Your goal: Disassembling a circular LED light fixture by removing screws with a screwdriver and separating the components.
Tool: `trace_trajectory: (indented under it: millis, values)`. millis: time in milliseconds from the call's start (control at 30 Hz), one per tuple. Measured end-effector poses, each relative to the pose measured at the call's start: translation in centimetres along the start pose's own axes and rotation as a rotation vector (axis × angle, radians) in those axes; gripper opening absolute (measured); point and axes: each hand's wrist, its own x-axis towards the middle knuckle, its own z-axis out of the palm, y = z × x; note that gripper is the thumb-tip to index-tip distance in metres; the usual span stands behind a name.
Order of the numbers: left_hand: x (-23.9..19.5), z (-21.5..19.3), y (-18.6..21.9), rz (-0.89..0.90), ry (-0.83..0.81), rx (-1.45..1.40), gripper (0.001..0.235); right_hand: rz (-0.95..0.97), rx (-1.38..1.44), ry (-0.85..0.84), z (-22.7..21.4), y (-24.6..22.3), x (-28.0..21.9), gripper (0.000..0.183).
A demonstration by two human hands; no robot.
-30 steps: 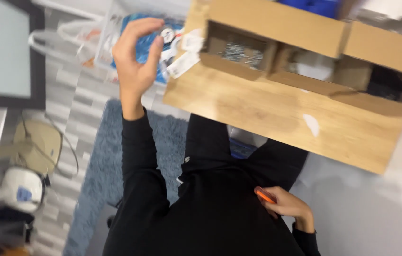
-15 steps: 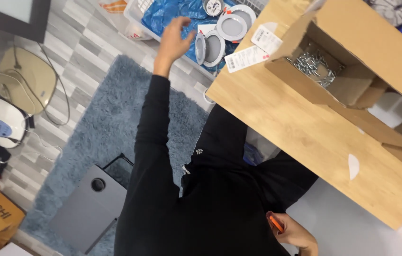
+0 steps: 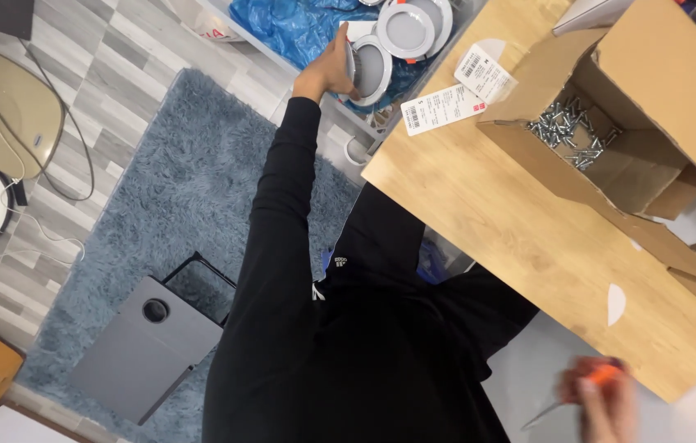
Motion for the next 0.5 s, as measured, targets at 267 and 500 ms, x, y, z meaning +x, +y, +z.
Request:
trace_trajectory:
  millis: [267, 500]
  values:
    - [2.2, 1.1, -3.1, 0.094, 0.171, 0.089, 0.125, -0.780, -0.875, 0.322, 2.0, -9.1, 3.4, 0.035]
    - [0.4, 0.4, -0.9, 0.017, 0.110, 0.280, 0.133, -1.072, -0.926, 0.429, 5.7, -10.7, 9.5, 0.034]
